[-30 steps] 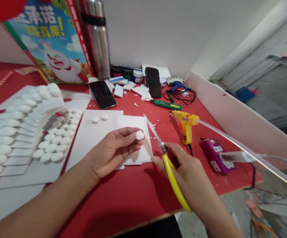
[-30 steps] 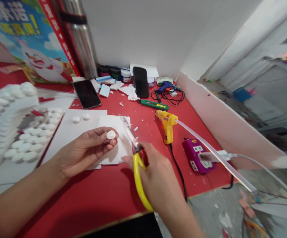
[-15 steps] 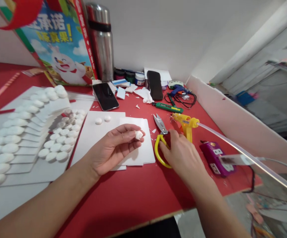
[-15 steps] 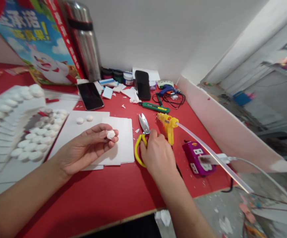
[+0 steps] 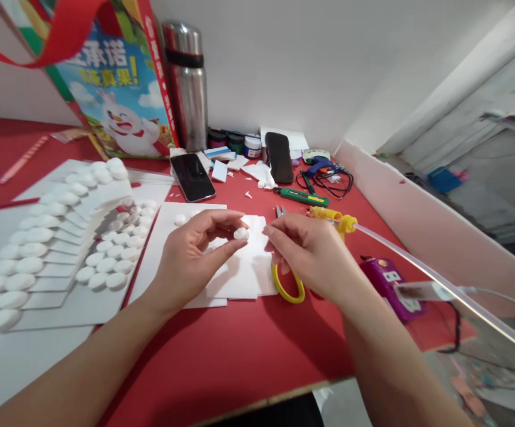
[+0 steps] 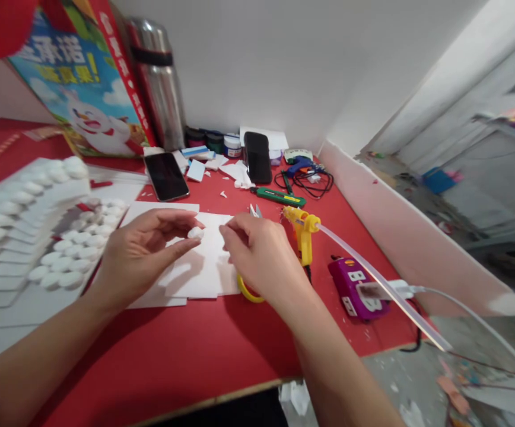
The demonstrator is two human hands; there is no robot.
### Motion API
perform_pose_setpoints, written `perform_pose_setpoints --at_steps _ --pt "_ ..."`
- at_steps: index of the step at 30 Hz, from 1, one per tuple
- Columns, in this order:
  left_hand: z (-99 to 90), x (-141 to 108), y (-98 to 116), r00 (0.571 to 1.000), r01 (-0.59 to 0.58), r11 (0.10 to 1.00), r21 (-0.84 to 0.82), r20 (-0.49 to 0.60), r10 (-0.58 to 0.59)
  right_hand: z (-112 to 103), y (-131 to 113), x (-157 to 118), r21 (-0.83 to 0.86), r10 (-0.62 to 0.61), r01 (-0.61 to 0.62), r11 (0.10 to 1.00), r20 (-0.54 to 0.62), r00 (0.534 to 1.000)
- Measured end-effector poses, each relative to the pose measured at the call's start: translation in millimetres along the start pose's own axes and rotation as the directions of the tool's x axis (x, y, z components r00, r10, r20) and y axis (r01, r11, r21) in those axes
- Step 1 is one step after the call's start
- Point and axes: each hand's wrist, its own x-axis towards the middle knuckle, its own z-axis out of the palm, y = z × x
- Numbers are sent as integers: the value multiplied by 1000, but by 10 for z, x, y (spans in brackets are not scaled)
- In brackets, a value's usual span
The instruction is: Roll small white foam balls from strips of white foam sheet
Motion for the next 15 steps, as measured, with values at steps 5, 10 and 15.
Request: perform_pose_setpoints --at_steps 5,10,15 --pt "-20 -22 21 990 -124 971 203 -41 135 252 134 176 697 99 -202 688 186 978" --pt "-8 -7 16 994 -108 973 203 -5 111 436 268 193 782 56 -200 590 207 977" --pt "-3 11 -21 994 -113 971 210 26 110 423 266 200 807 67 -232 543 234 970"
